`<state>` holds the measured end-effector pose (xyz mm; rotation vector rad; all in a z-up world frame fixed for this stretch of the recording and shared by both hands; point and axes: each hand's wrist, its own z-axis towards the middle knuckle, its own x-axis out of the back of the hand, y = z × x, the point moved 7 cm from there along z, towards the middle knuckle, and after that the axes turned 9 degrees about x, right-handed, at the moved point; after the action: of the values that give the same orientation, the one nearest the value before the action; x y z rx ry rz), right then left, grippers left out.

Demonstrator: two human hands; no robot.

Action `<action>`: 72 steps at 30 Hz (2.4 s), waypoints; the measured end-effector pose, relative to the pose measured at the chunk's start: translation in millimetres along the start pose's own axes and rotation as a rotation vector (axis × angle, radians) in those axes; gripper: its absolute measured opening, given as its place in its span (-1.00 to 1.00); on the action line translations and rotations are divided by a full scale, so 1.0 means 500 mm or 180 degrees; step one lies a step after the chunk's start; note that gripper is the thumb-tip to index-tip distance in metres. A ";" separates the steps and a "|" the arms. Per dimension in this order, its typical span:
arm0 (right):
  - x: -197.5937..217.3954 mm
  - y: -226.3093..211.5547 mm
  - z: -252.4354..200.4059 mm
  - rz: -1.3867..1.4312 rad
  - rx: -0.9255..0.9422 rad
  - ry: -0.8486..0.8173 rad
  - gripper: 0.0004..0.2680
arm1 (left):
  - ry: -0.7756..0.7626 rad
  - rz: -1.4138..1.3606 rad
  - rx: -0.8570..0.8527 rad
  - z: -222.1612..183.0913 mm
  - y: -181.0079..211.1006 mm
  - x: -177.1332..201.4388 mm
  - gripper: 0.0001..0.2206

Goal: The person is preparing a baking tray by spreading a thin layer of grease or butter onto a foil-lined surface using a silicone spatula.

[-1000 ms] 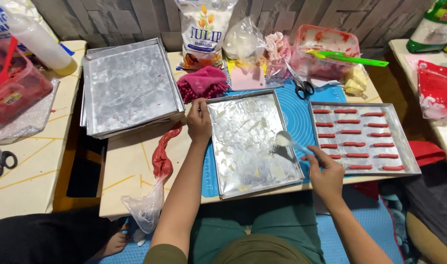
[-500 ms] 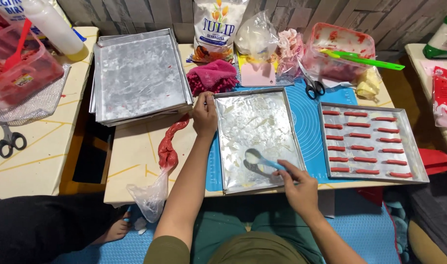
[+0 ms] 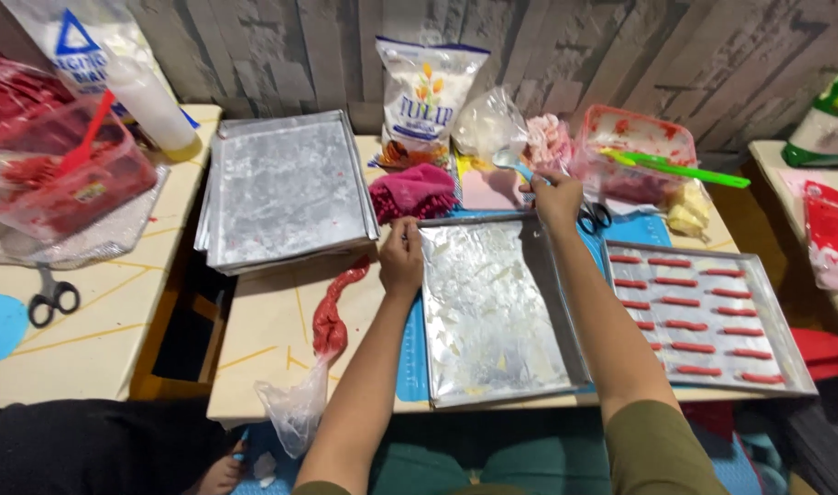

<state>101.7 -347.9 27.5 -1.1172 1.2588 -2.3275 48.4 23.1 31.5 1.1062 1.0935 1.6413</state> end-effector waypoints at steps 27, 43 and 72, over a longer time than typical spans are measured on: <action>0.137 -0.215 -0.390 -0.1010 0.2732 -0.1434 -0.86 | 0.0164 0.0391 -0.0758 -0.009 0.033 0.007 -0.93; 0.293 -0.009 -0.496 -0.1025 0.0507 -0.0888 -0.67 | 0.0311 0.2668 -0.0040 -0.243 0.007 0.304 -0.47; 0.323 -0.157 -0.559 0.0156 -0.0054 -0.1375 -0.63 | -0.1383 -0.3684 0.2610 -0.339 0.010 0.066 -0.44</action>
<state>-202.4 -224.7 80.7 -1.4748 1.1258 -1.9006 -122.2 19.5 5.0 0.8989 1.6742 0.0203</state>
